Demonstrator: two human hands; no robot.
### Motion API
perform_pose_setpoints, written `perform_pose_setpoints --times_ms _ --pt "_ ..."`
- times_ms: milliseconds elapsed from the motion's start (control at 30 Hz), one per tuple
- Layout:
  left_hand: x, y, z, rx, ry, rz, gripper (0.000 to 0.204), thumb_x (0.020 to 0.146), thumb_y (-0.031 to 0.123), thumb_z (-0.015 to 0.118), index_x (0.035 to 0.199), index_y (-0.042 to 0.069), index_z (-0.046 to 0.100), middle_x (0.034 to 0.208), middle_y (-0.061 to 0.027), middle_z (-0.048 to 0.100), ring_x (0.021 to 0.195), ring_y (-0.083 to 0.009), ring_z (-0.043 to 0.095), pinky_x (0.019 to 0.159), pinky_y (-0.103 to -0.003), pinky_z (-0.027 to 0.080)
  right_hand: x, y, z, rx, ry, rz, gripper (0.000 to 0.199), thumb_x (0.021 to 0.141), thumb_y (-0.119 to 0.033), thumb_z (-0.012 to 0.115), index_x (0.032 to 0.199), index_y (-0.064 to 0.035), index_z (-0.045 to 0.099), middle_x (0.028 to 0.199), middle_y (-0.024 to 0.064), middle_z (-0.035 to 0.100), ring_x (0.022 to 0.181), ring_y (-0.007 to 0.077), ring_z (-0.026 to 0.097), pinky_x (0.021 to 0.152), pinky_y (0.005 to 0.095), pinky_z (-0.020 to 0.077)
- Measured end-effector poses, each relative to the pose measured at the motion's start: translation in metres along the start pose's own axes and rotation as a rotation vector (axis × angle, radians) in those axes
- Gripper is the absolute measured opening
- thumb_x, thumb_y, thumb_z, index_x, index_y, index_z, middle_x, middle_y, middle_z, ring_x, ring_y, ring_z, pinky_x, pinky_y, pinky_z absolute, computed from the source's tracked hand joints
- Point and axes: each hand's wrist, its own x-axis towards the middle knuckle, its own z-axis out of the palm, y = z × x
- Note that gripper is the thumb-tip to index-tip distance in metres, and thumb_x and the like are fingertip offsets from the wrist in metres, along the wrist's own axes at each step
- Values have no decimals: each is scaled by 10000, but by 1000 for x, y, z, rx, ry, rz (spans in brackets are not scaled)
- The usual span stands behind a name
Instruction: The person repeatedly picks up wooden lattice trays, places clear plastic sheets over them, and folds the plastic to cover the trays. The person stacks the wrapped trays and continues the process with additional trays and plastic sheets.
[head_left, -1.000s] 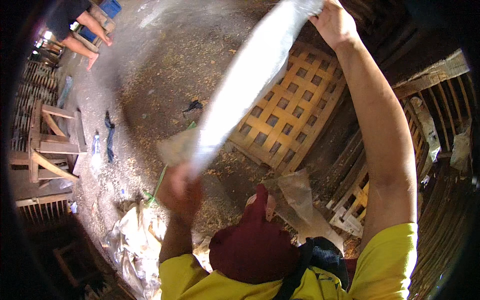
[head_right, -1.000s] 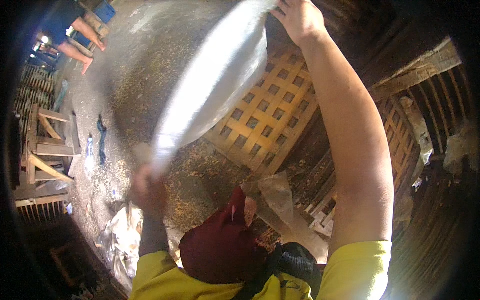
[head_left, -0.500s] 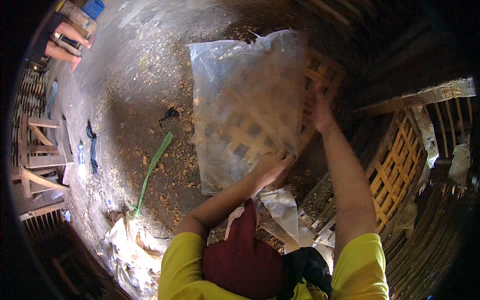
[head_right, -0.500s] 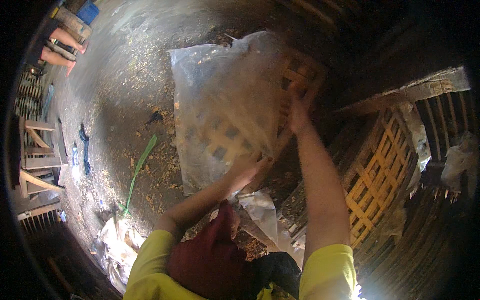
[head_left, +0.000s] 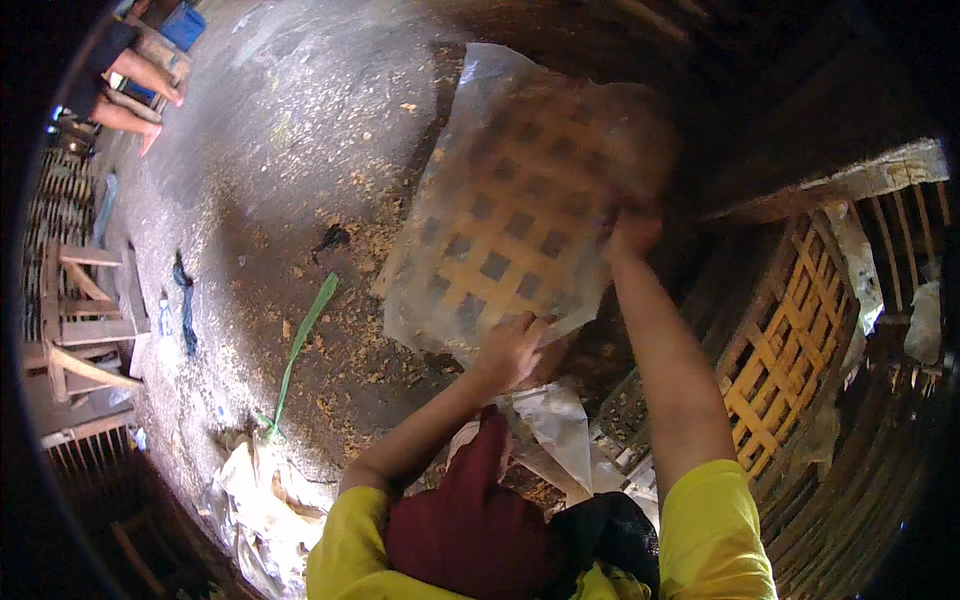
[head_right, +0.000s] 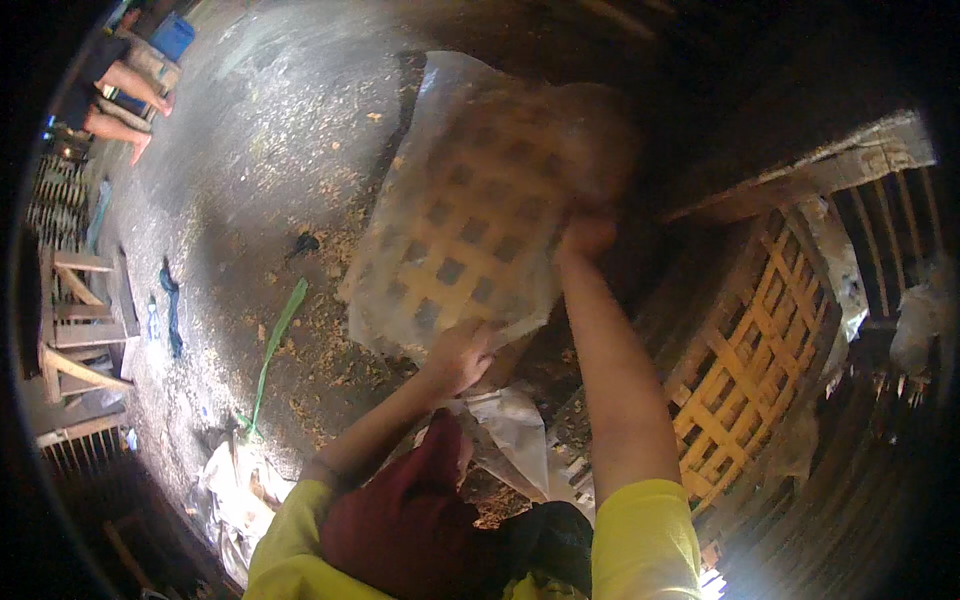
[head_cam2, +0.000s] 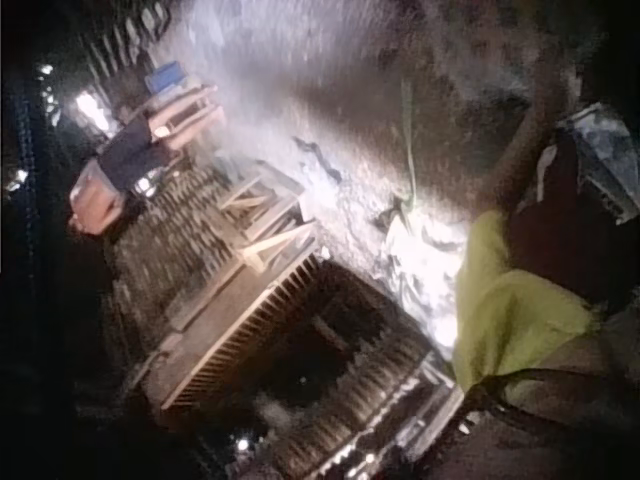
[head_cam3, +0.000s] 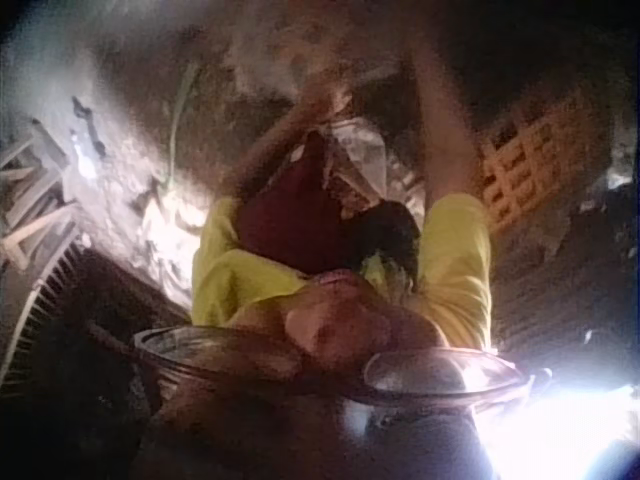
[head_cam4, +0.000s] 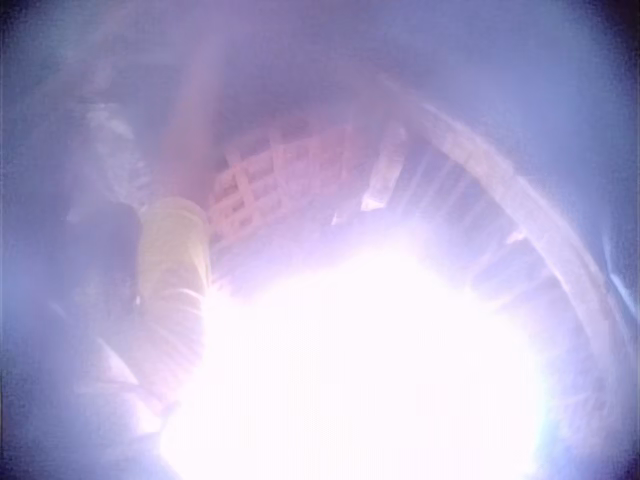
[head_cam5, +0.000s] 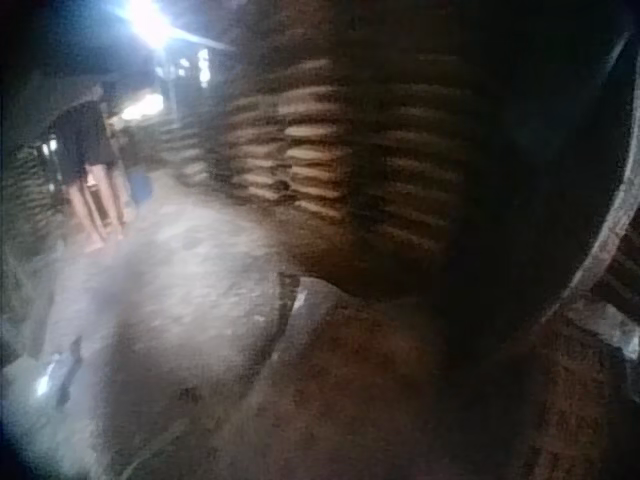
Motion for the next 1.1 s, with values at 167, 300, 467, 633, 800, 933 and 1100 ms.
perform_pose_setpoints --times_ms 167,300,467,633,800,933,1100 --pt "-2 -26 -15 -138 366 -230 553 683 230 705 1159 44 493 1031 -193 547 922 -379 528 812 -454 416 -15 -19 -5 -338 169 -76 431 728 -274 715 1048 -32 557 899 142 644 828 323 616 776 397 491" --pt "-6 -99 -49 435 535 -613 584 715 249 679 1212 29 466 1184 -168 476 1155 -349 408 941 -484 326 -29 -41 -23 -434 266 -130 496 716 -332 709 1079 -27 564 1000 167 616 945 344 585 818 418 467" --pt "-21 -151 -56 547 369 -740 571 716 322 682 1210 102 496 1197 -138 460 1187 -318 384 936 -501 318 -59 -30 -36 -522 208 -32 588 731 -389 685 1166 -38 499 1145 210 526 1088 366 489 917 434 408" --pt "-18 -172 -59 550 394 -754 533 712 383 682 1173 155 541 1068 -90 528 1077 -288 471 865 -481 356 -115 -1 -41 -937 200 -116 656 738 -399 678 1239 -44 447 1184 250 488 1107 403 462 938 464 378" --pt "-7 -191 -67 529 373 -737 379 727 350 682 1019 117 617 925 -107 594 901 -302 569 757 -459 423 -136 -6 -44 -917 146 60 642 745 -442 654 1192 -11 489 1128 259 519 1024 399 512 881 487 399" --pt "-3 -220 -70 215 453 -688 300 762 313 670 930 67 634 880 -158 630 826 -329 604 708 -414 465 -134 -9 -43 -847 153 224 618 746 -386 677 1201 -14 490 1166 264 497 1099 414 463 921 481 377" --pt "15 -234 -73 -6 529 -640 281 809 281 636 947 36 632 896 -187 641 847 -344 614 735 -395 472 -129 0 -39 -490 165 192 537 739 -398 663 1053 30 581 1015 227 599 965 369 573 854 426 439"
